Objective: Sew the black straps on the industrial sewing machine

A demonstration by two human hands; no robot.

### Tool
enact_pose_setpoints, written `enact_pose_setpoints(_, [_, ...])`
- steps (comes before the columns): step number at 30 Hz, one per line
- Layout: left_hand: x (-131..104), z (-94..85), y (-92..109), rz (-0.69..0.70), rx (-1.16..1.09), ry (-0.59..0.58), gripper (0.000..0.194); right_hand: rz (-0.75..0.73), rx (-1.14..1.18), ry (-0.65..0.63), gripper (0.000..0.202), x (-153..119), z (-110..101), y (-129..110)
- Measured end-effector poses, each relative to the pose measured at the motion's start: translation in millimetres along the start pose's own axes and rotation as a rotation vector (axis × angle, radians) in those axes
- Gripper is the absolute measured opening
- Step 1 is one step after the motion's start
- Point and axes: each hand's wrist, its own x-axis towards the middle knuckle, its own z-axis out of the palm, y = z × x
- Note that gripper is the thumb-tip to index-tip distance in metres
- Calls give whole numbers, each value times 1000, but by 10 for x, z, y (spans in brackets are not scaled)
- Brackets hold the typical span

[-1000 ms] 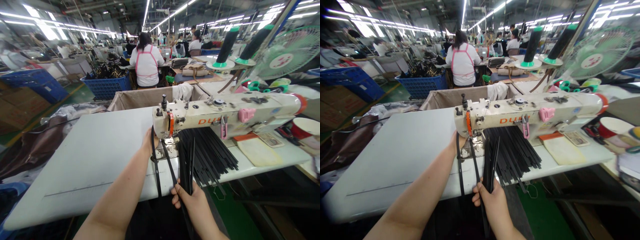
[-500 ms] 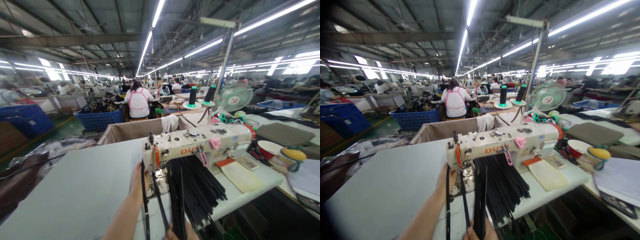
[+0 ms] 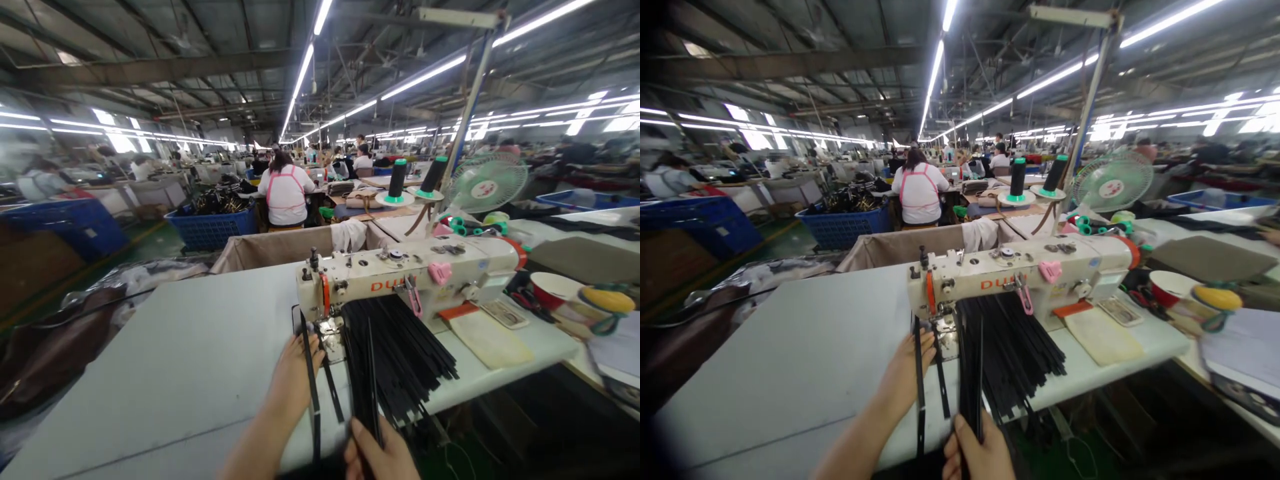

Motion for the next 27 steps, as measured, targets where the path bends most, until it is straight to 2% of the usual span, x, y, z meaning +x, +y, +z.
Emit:
enact_pose_setpoints(3, [24, -71, 61, -8, -20, -43, 30, 34, 40, -2, 76, -105, -39, -141])
enact_pose_setpoints(8, [25, -126, 98, 19, -17, -70, 29, 130, 124, 14, 66, -254, -106, -263])
enact_pose_setpoints(16, [13, -72, 11, 23, -18, -52, 28, 166, 108, -10, 49, -341, -146, -215])
enact_pose_setpoints(21, [-14, -60, 5, 33, -20, -10, 28, 144, 83, -47, 48, -325, -168, -197])
enact_pose_setpoints(27, [5, -96, 44, 8, -23, -23, 28, 216, 102, -61, 52, -294, -196, -182])
